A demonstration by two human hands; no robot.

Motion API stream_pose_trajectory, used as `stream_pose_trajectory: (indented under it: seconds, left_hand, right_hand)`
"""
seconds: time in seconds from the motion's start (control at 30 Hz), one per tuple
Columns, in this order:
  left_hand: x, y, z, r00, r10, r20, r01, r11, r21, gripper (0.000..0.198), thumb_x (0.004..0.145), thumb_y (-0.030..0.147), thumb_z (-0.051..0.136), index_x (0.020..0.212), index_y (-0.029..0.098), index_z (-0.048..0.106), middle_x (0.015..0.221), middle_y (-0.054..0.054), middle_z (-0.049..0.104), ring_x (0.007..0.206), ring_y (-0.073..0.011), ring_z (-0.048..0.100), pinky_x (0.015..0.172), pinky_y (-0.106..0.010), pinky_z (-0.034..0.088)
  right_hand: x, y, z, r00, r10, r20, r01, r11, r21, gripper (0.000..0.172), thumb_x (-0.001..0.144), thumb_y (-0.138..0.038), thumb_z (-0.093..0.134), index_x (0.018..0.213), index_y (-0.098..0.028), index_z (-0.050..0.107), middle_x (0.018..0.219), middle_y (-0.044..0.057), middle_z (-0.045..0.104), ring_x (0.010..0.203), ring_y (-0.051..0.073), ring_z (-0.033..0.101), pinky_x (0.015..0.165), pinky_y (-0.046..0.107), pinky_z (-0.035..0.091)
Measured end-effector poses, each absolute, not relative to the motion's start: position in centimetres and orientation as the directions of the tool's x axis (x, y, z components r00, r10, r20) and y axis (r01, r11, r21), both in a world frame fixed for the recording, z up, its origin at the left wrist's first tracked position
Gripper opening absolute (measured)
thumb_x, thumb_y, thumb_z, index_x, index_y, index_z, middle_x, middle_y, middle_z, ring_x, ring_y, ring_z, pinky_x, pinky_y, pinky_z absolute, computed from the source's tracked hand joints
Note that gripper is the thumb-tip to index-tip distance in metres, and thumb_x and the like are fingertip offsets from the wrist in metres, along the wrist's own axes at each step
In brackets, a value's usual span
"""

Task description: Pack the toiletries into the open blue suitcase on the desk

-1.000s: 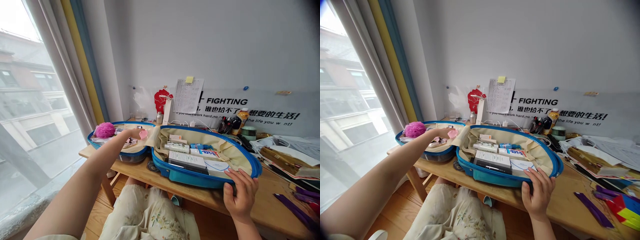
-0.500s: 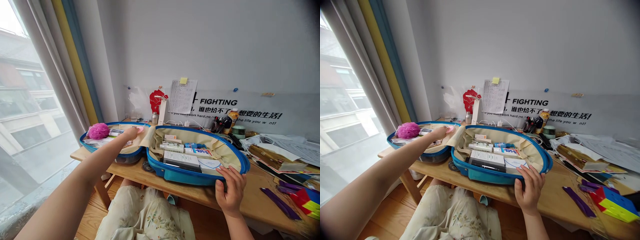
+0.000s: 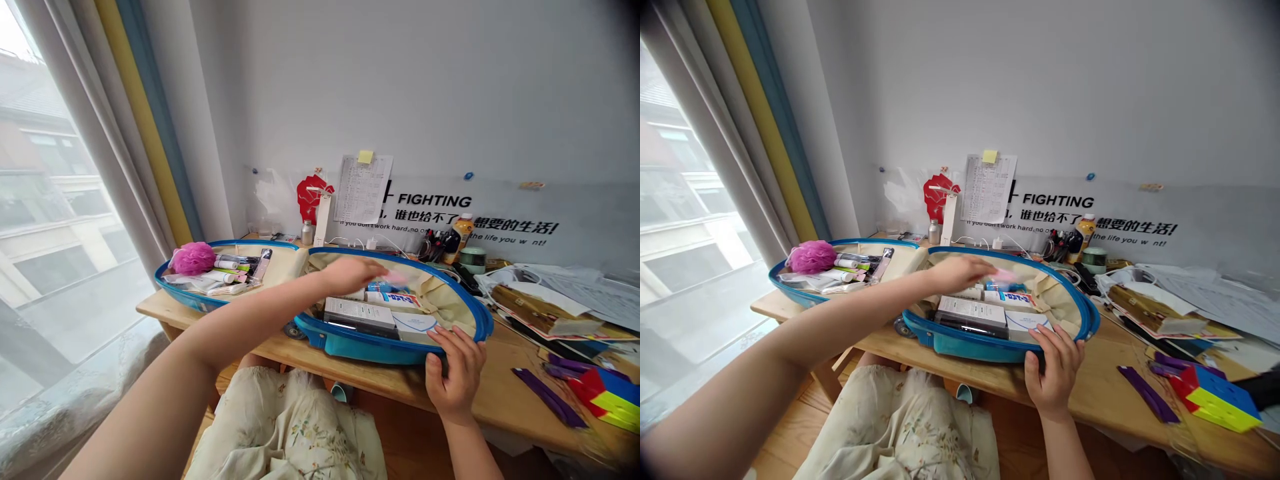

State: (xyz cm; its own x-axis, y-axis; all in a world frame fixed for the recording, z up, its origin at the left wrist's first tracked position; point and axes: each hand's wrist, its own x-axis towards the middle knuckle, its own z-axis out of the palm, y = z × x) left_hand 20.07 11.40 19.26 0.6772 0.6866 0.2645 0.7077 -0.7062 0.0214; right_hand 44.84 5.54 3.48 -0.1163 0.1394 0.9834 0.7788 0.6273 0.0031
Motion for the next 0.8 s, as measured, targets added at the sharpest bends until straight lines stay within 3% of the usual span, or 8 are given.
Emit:
stream_pose_trajectory:
  seconds: [0.17,0.33,0.53,0.7,0.8]
  left_hand:
    - [26.4,11.3,17.7,0.802,0.597,0.006,0.595,-0.799,-0.087,0.045,0.099,0.011,0.041,0.139,0.023,0.056,0.149,-0.004,0.053,0.135,-0.0189,0.050,0.106,-0.031,0.046]
    - [27.9,11.6,16.7,0.799,0.596,-0.085,0.581,-0.800,-0.152,0.047,0.099,0.012,0.040,0.140,0.029,0.055,0.153,-0.002,0.048,0.140,-0.0219,0.045,0.107,-0.037,0.047]
    - [27.3,12.2,14.9,0.763,0.565,-0.314,0.585,-0.810,-0.037,0.073,0.087,0.003,0.044,0.153,0.033,0.035,0.160,0.000,0.036,0.140,-0.0191,0.046,0.109,-0.034,0.043]
    - [26.8,12.7,14.6,0.793,0.529,-0.301,0.557,-0.831,0.006,0.072,0.084,0.004,0.044,0.150,0.031,0.041,0.160,0.002,0.036,0.142,-0.0191,0.042,0.114,-0.034,0.037]
    - [26.2,12.6,15.5,0.800,0.567,-0.197,0.579,-0.815,0.005,0.072,0.083,0.001,0.043,0.150,0.031,0.043,0.161,0.002,0.035,0.144,-0.0194,0.040,0.115,-0.034,0.036]
  right_hand:
    - [44.8,5.4,3.5,-0.126,0.136,0.983,0.776,0.630,0.012,0.026,0.094,-0.027,0.045,0.112,-0.020,0.063,0.106,0.010,0.068,0.119,0.027,0.057,0.113,0.051,0.029]
    - [44.9,5.2,3.5,-0.088,0.133,0.987,0.784,0.620,-0.014,0.023,0.092,-0.024,0.050,0.110,-0.020,0.065,0.109,0.010,0.067,0.118,0.027,0.057,0.109,0.049,0.035]
    - [44.9,5.2,3.5,-0.089,0.130,0.988,0.784,0.621,-0.012,0.021,0.091,-0.022,0.051,0.108,-0.019,0.063,0.107,0.011,0.067,0.118,0.027,0.057,0.107,0.049,0.037]
    - [45.0,5.3,3.5,-0.074,0.130,0.989,0.780,0.626,-0.024,0.020,0.091,-0.023,0.051,0.105,-0.020,0.064,0.107,0.010,0.067,0.115,0.027,0.059,0.107,0.050,0.037]
    - [44.9,5.4,3.5,-0.077,0.118,0.990,0.782,0.623,-0.013,0.019,0.092,-0.024,0.051,0.103,-0.019,0.065,0.103,0.010,0.067,0.113,0.027,0.059,0.106,0.049,0.037]
